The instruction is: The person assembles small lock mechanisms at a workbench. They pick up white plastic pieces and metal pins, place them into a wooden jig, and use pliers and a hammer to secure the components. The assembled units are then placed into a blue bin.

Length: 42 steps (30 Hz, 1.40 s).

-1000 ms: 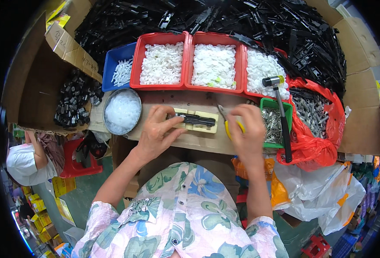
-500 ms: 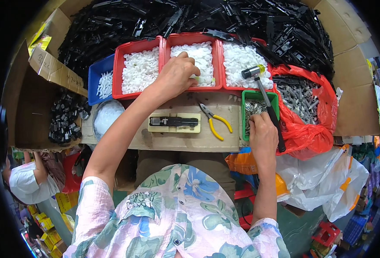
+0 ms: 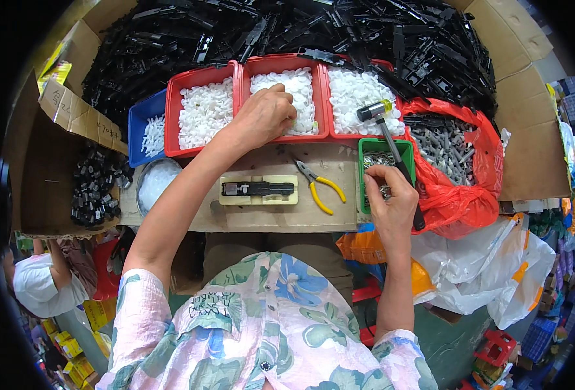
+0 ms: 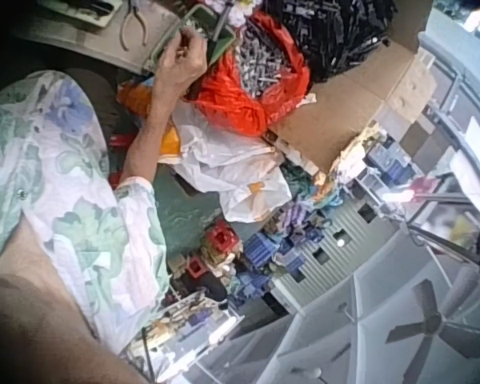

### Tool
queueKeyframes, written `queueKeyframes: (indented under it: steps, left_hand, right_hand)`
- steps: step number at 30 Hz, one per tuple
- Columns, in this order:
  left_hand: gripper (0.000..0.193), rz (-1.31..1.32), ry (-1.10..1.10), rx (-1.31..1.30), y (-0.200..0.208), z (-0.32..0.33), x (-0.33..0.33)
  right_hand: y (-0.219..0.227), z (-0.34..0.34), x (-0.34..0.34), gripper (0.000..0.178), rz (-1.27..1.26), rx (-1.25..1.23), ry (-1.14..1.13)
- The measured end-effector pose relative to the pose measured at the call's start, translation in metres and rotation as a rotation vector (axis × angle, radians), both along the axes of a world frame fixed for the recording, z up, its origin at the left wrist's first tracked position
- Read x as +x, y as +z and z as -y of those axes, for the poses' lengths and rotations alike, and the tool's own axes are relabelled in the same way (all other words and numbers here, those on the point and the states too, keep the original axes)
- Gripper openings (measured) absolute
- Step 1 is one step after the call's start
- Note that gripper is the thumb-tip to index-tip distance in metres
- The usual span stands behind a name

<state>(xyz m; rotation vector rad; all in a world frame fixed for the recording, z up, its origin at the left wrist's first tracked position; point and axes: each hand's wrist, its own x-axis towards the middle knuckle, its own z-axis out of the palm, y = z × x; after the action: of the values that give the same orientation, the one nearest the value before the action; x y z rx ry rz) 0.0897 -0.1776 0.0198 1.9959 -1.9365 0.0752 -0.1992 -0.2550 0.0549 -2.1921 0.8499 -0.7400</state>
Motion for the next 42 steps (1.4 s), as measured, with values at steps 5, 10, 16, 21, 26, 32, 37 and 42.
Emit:
queueKeyframes:
  steps: [5, 10, 16, 21, 26, 32, 37, 42]
  left_hand:
    - [0.008, -0.116, 0.020, -0.123, 0.007, -0.004, -0.007]
    - [0.016, -0.794, 0.231, -0.158, 0.031, -0.033, -0.040]
    - [0.016, -1.550, 0.346, -0.047, 0.033, -0.064, -0.073]
    - [0.018, -1.594, 0.373, -0.080, 0.030, -0.075, -0.081]
    - [0.017, -1.627, 0.356, -0.108, 0.029, -0.079, -0.083]
    - [0.017, -1.767, 0.349, -0.063, 0.029, -0.085, -0.082]
    - [0.019, -1.987, 0.302, -0.015, 0.029, -0.092, -0.080]
    - [0.019, -2.003, 0.320, -0.019, 0.025, -0.101, -0.087]
  right_hand:
    - [-0.008, -0.005, 0.012, 0.008, 0.216, 0.220, 0.004]
    - [-0.010, -0.018, 0.045, 0.008, 0.437, 0.422, 0.120]
    - [-0.014, -0.030, 0.071, 0.008, 0.464, 0.261, 0.246]
    - [-0.012, -0.041, 0.072, 0.008, 0.414, 0.169, 0.276]
    - [-0.010, -0.048, 0.073, 0.012, 0.360, -0.095, 0.282]
    - [-0.011, -0.053, 0.073, 0.014, 0.381, -0.066, 0.280]
    - [-0.017, -0.048, 0.071, 0.009, 0.428, 0.171, 0.302]
    - [-0.021, -0.046, 0.067, 0.009, 0.426, 0.769, 0.304]
